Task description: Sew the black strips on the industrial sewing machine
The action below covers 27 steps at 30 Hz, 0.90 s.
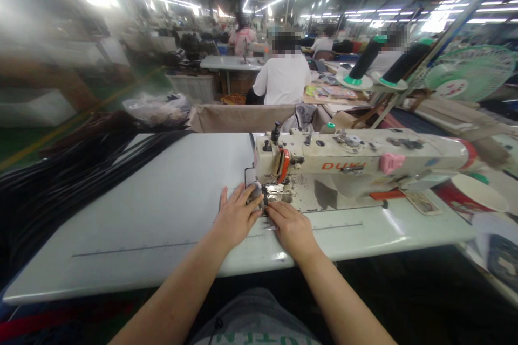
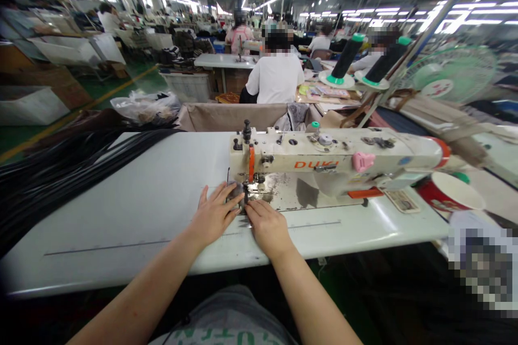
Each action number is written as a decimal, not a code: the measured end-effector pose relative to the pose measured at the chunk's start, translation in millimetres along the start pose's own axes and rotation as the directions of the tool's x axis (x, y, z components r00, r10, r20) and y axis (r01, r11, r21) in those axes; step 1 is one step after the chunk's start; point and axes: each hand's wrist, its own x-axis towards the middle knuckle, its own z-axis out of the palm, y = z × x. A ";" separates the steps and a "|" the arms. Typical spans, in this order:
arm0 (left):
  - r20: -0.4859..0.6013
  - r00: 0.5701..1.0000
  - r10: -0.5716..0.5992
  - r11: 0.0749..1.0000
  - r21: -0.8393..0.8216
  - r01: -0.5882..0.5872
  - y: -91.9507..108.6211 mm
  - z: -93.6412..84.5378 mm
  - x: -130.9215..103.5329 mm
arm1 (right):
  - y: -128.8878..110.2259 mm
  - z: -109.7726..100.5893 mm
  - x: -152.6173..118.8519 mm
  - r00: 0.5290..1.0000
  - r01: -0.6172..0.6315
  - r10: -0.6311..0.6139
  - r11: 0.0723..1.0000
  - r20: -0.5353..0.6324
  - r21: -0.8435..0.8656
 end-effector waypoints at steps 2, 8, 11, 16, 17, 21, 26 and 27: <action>-0.005 1.000 -0.003 1.000 0.003 0.003 0.5 0.0 -0.3 | -0.3 -0.7 -0.1 1.000 -0.002 0.002 1.000 -0.006 0.012; -0.009 0.999 -0.034 0.999 -0.004 0.034 1.3 2.0 1.5 | -0.5 1.0 -0.2 0.999 -0.046 0.046 0.999 -0.008 0.022; -0.002 0.998 -0.055 0.998 -0.001 0.055 0.9 3.4 3.3 | -0.9 0.8 0.3 0.999 -0.049 0.049 0.998 0.003 0.034; 0.010 0.998 -0.060 0.998 0.015 0.060 -0.8 5.3 4.2 | -1.6 -0.1 1.2 0.998 -0.058 0.059 0.998 -0.012 0.031; 0.009 0.998 -0.059 0.998 0.017 0.058 -1.0 5.6 4.1 | -1.8 -0.4 1.4 0.998 -0.061 0.062 0.998 -0.018 0.028; 0.003 0.999 -0.051 0.998 0.027 0.051 -0.1 5.2 3.7 | -3.7 -3.4 3.1 0.996 -0.067 0.069 0.997 -0.048 0.039; -0.045 0.999 -0.028 0.999 -0.045 0.026 0.1 1.3 6.0 | -4.3 -8.8 5.2 0.993 -0.053 0.063 0.994 -0.101 0.097; -0.061 0.998 -0.025 0.997 -0.070 0.021 -0.5 0.4 6.6 | -4.0 -9.7 5.0 0.993 -0.050 0.061 0.993 -0.105 0.108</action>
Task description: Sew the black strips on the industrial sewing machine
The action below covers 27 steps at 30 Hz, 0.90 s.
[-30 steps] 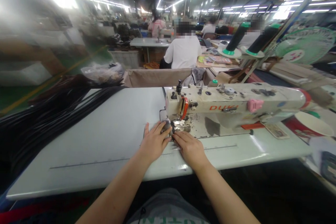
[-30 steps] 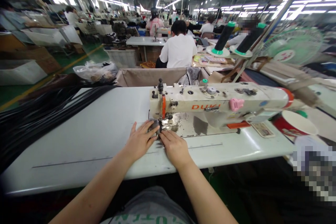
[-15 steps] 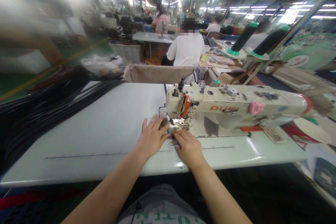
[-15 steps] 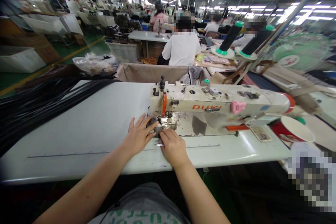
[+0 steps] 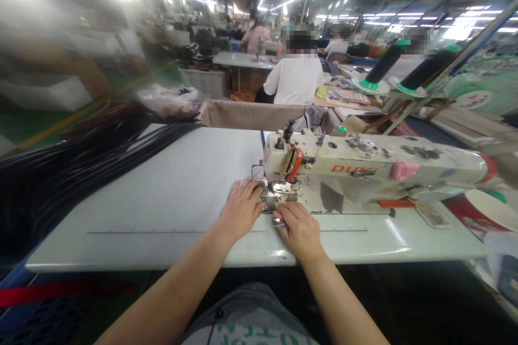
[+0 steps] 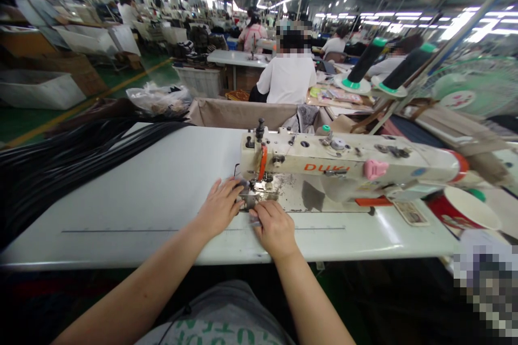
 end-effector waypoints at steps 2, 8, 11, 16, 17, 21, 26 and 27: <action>-0.041 0.999 0.008 0.998 -0.054 -0.011 -1.5 -1.7 0.8 | -0.9 -2.7 -1.5 1.000 0.005 -0.004 0.999 -0.011 0.033; -0.141 0.990 0.017 0.983 -0.179 -0.042 -5.0 -3.9 -1.3 | -26.1 -33.9 -27.8 0.990 -0.116 0.075 0.915 0.119 0.386; -0.119 0.993 -0.021 0.979 -0.202 -0.003 -4.7 -5.0 -1.1 | -33.2 -54.3 -65.0 0.896 -0.225 0.012 0.875 0.445 0.428; -0.088 0.994 -0.070 0.952 -0.303 0.041 10.6 -13.6 -2.3 | -10.1 -61.6 -155.1 0.732 -0.334 0.266 0.943 0.628 -0.010; -0.069 0.996 -0.062 0.937 -0.347 0.035 17.2 -15.9 -4.0 | -4.9 -60.0 -169.7 0.697 -0.336 0.297 0.939 0.653 -0.069; 0.011 1.000 0.018 0.777 -0.629 -0.007 51.2 -22.4 -17.2 | -1.4 -54.9 -190.2 0.488 -0.439 0.434 0.872 0.757 -0.216; 0.294 0.891 0.346 0.475 -0.874 0.104 84.3 -25.3 -38.0 | -15.6 -66.2 -152.5 0.482 -0.584 0.332 0.812 0.811 0.015; 0.372 0.831 0.414 0.451 -0.877 0.167 86.7 -26.7 -41.0 | -16.2 -71.7 -142.5 0.529 -0.606 0.292 0.787 0.797 0.114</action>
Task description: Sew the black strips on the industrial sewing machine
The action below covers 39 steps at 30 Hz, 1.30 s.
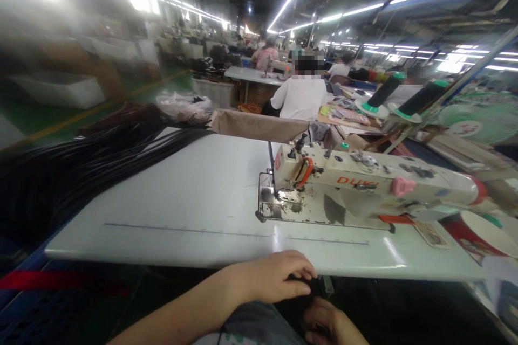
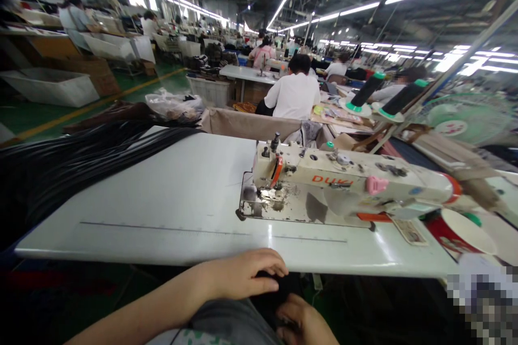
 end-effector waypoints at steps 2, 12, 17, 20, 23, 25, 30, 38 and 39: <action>0.167 0.979 -0.119 0.991 -0.044 0.128 3.7 -0.7 -5.9 | -11.0 -21.5 -0.8 0.993 0.106 -0.099 0.984 -0.057 0.143; 0.061 0.949 -0.310 0.950 0.065 0.306 22.1 -108.2 -84.6 | 39.5 -115.3 -49.4 0.951 -0.251 0.217 0.958 -0.222 -0.140; 0.077 0.941 -0.328 0.934 0.178 0.311 19.9 -96.6 -74.4 | 8.3 -98.5 -33.2 0.950 -0.152 0.126 0.986 -0.285 -0.070; 0.151 0.960 -0.235 0.963 0.172 0.208 23.3 -71.0 -44.3 | -51.5 -72.9 -4.3 0.963 0.101 -0.081 0.992 -0.257 0.069; 0.211 0.962 -0.172 0.977 0.160 0.140 23.8 -62.9 -22.1 | -94.1 -56.8 16.8 0.954 0.252 -0.234 0.965 -0.190 0.078; 0.186 0.965 -0.185 0.975 0.158 0.157 18.1 -72.8 -17.2 | -102.7 -54.7 24.2 0.953 0.244 -0.232 0.969 -0.195 0.043; -0.329 0.896 -0.297 0.893 0.236 0.382 -17.2 -123.2 -19.5 | -88.6 -56.1 40.4 0.970 0.112 -0.089 0.990 -0.226 0.091; -0.662 0.744 -0.091 0.750 0.446 0.489 -59.6 -154.4 24.9 | -87.2 -31.2 78.5 0.945 -0.028 0.075 0.988 -0.319 0.151; -0.653 0.753 -0.080 0.747 0.461 0.479 -62.8 -155.8 33.5 | -88.3 -30.2 80.9 0.943 -0.035 0.088 0.985 -0.321 0.168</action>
